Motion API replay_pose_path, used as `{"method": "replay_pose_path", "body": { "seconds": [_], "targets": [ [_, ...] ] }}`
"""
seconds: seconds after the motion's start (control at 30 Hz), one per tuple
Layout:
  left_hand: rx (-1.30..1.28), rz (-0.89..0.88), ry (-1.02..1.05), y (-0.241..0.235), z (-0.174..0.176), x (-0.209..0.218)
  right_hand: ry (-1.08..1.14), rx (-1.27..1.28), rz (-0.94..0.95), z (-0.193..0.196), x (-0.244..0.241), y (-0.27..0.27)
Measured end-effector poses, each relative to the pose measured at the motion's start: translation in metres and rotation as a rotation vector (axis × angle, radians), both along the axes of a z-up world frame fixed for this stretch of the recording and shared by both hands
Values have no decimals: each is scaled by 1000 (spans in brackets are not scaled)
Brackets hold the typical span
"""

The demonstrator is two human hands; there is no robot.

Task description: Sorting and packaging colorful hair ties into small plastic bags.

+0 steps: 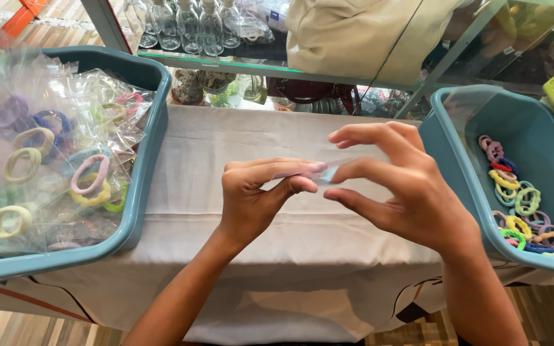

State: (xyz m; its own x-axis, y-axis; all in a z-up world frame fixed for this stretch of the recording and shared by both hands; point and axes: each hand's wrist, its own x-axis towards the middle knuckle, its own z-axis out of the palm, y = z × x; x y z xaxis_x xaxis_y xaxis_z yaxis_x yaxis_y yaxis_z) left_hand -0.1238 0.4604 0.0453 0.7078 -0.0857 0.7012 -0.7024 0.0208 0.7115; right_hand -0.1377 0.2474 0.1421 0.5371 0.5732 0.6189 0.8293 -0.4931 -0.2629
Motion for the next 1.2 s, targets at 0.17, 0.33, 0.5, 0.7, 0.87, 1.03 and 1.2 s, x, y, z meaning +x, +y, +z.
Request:
{"method": "replay_pose_path", "body": {
  "seconds": [0.17, 0.33, 0.5, 0.7, 0.87, 1.03, 1.2],
  "targets": [
    [2, 22, -57, 3, -15, 8, -9, -195, 24, 0, 8, 9],
    [-48, 211, -19, 21, -10, -6, 176, 1, 69, -10, 33, 16],
    [-126, 360, -63, 42, -35, -33, 288, 183, 160, -9, 75, 41],
    [-235, 624, -209, 65, -68, -82, 509, 430, 458, -25, 139, 109],
    [-197, 716, -299, 79, -81, -116, 612, 458, 635, -33, 171, 196],
    [-234, 789, -352, 80, -92, -135, 625, 474, 491, -45, 207, 265],
    [-316, 851, -374, 85, -108, -149, 521, 518, 262, -87, 256, 294]
  ]
}}
